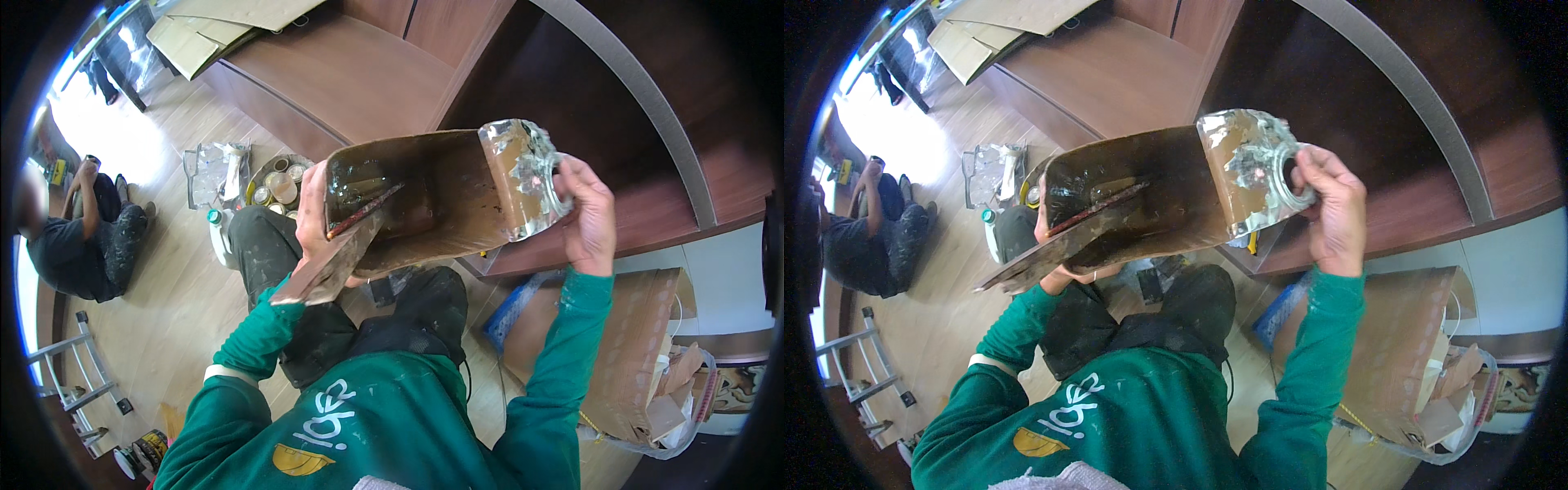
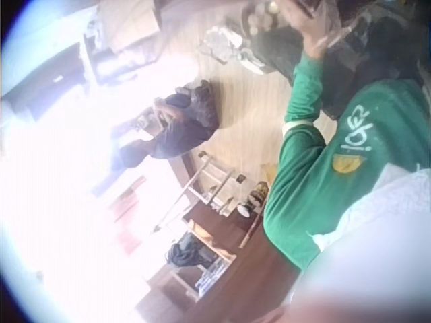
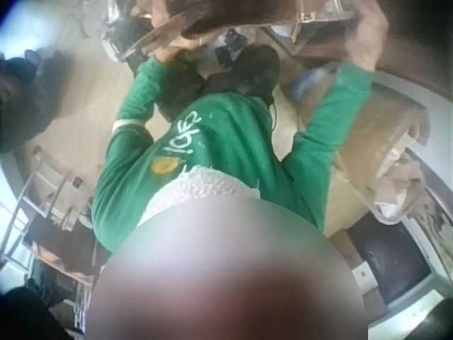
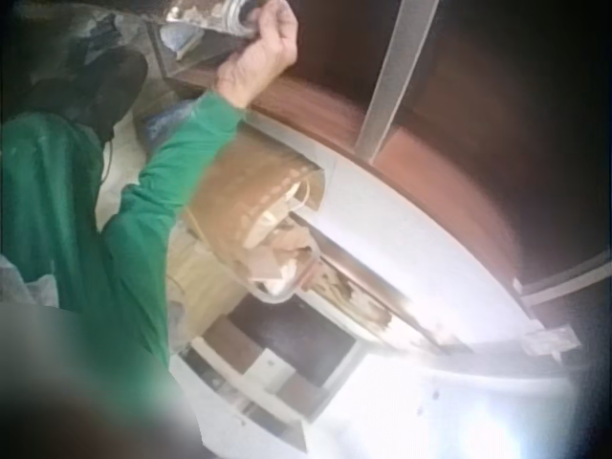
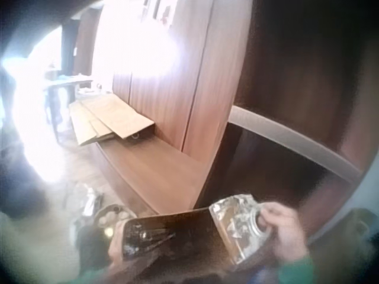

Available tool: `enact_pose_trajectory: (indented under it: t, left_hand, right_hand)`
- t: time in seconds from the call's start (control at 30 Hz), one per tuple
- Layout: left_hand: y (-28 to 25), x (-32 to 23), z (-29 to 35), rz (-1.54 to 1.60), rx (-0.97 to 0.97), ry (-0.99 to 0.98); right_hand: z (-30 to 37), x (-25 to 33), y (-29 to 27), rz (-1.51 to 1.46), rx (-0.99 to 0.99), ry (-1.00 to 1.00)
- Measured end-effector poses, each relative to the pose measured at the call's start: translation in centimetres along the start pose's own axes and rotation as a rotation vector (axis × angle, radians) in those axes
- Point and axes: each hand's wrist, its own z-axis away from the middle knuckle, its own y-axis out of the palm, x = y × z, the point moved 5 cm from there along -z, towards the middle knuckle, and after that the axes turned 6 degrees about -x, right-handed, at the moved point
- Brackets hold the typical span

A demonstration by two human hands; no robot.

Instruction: The person is assembling a wooden cabinet. They use a utility knife to trim edges, apply adhesive with a brush, and attach a strip of tape to the cabinet's edge.

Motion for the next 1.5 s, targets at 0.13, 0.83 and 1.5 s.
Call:
enact_pose_trajectory:
  t: [0.13, 0.83, 1.5]
  left_hand:
    - [0.0, -0.1, -0.3, -0.045, -0.125, 0.086]
    - [1.3, -0.9, -0.2, -0.047, 0.128, 0.287]
    - [1.9, 0.6, 1.5, -0.017, 0.162, 0.368]
  right_hand:
    - [0.8, -1.1, -0.2, 0.127, -0.047, -0.069]
    - [6.6, -3.6, 14.3, 1.169, 0.711, -0.907]
    - [6.7, -3.9, 10.1, 0.877, 0.423, -0.652]
